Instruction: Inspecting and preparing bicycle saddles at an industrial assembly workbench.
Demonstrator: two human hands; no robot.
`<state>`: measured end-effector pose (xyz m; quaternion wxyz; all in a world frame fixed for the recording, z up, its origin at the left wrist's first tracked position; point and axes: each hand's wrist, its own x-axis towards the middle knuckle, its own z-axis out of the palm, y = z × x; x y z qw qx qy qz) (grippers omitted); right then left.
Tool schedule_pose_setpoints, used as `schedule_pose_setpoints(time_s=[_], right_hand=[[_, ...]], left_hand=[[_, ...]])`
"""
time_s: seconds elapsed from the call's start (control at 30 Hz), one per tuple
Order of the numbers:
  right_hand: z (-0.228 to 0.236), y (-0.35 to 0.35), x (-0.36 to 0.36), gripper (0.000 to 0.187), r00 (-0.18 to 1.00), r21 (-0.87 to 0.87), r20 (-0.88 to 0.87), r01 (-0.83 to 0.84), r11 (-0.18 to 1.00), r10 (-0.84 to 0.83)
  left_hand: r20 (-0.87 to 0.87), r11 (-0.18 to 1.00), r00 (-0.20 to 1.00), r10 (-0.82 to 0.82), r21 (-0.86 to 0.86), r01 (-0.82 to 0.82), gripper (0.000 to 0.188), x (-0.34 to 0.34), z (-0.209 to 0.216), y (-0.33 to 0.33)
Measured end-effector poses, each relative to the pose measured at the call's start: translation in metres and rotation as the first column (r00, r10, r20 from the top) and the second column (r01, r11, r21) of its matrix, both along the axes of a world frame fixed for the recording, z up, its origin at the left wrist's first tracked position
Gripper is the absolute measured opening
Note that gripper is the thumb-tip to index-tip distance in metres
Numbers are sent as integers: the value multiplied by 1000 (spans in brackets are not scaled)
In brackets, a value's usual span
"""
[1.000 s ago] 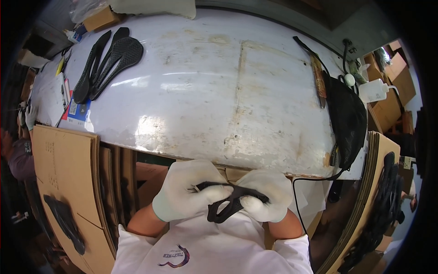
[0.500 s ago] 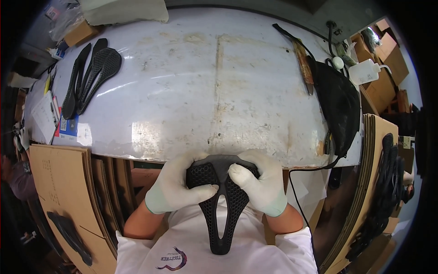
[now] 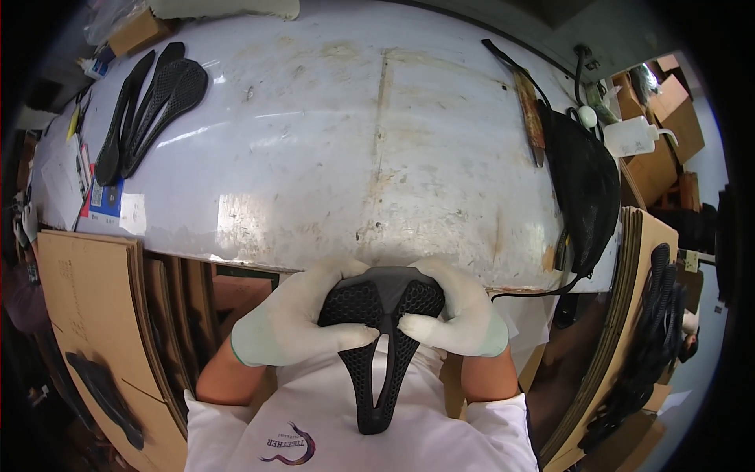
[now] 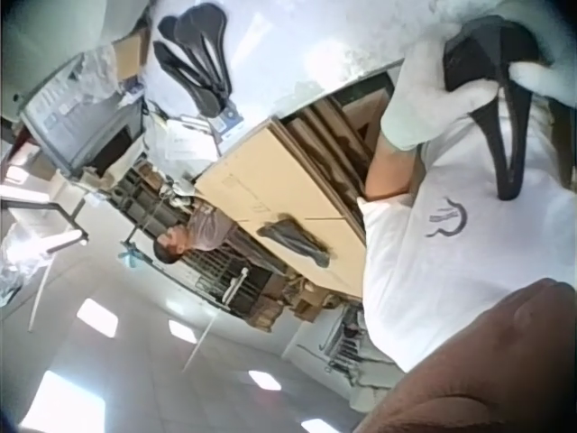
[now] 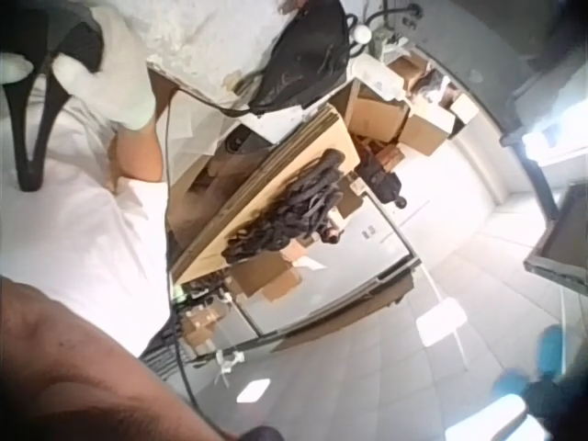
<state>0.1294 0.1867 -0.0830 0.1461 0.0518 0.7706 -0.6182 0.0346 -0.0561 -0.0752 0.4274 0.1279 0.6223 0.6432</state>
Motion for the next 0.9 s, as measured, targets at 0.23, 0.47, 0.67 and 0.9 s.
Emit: schedule_pose_setpoints(time_s=[0.23, 0.47, 0.67, 0.9], right_hand=[[-1, 0, -3, 45, 1000, 13, -19, -14, 1000, 14], [-4, -8, -9, 41, 998, 76, -62, 24, 997, -19], [-23, -7, -8, 44, 983, -214, -157, 66, 975, -101], [-16, -31, 1, 43, 948, -51, -84, 303, 952, -306]], left_hand=[[-114, 971, 971, -210, -143, 193, 59, -5, 19, 1], [-292, 974, 937, -192, -175, 145, 55, 0, 14, -2], [-136, 963, 973, -187, -221, 154, 48, -11, 17, 2], [-169, 978, 986, 1, -205, -36, 35, 0, 2, 9]])
